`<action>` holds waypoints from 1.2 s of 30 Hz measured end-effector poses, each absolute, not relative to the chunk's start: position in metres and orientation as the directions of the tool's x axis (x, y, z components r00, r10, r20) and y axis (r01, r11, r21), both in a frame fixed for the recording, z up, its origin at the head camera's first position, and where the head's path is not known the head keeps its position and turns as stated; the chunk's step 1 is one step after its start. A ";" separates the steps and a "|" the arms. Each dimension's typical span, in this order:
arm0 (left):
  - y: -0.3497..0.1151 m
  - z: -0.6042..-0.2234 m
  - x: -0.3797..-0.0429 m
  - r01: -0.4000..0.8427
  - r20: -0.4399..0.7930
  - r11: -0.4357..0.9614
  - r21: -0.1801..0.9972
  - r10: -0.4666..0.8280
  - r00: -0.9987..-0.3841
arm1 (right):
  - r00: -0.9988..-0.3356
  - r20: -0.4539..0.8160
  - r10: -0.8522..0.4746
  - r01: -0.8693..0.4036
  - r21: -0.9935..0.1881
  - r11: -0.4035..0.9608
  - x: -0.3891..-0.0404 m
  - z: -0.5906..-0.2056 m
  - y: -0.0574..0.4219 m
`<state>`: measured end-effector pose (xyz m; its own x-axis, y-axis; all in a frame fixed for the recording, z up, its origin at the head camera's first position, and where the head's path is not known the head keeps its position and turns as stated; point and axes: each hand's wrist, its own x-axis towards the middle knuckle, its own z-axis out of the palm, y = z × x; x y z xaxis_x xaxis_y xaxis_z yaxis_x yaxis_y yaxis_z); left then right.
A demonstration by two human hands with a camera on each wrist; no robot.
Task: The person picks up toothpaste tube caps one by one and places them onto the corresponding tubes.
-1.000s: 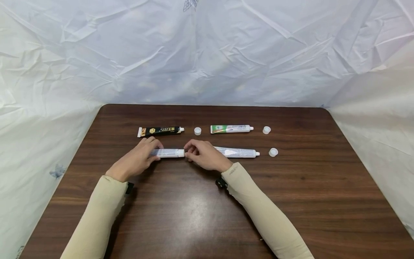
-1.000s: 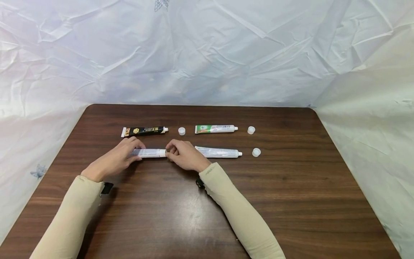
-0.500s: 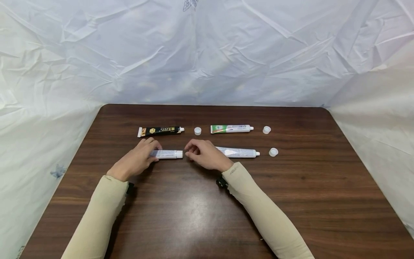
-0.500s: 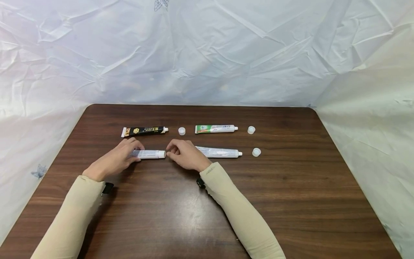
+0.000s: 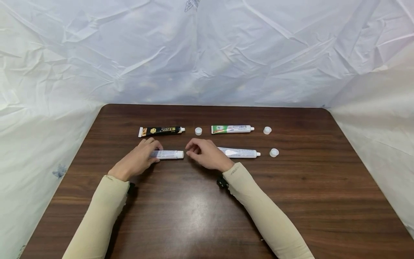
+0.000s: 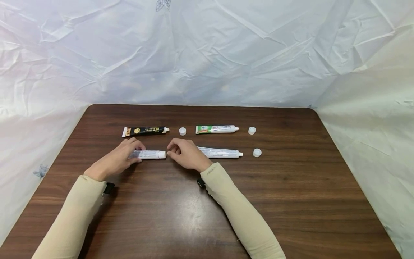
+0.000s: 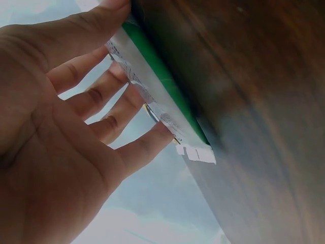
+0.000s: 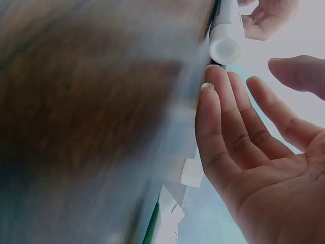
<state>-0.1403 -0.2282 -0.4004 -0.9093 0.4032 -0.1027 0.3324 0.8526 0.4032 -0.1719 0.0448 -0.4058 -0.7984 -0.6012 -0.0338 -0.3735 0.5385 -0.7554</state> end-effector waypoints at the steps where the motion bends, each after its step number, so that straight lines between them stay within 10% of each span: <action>1: -0.228 -0.400 -0.140 0.324 -0.108 0.853 0.408 0.398 -0.911 | -0.800 -0.030 -0.599 -0.374 -0.757 0.536 -0.172 -0.406 0.045; 19: -0.229 -0.392 -0.145 0.290 -0.030 0.805 0.518 0.355 -0.934 | -0.828 0.061 -0.557 -0.401 -0.759 0.513 -0.178 -0.400 0.047; 36: -0.213 -0.391 -0.163 0.271 0.182 0.880 0.389 0.215 -0.959 | -0.897 0.118 -0.426 -0.375 -0.715 0.591 -0.200 -0.393 0.050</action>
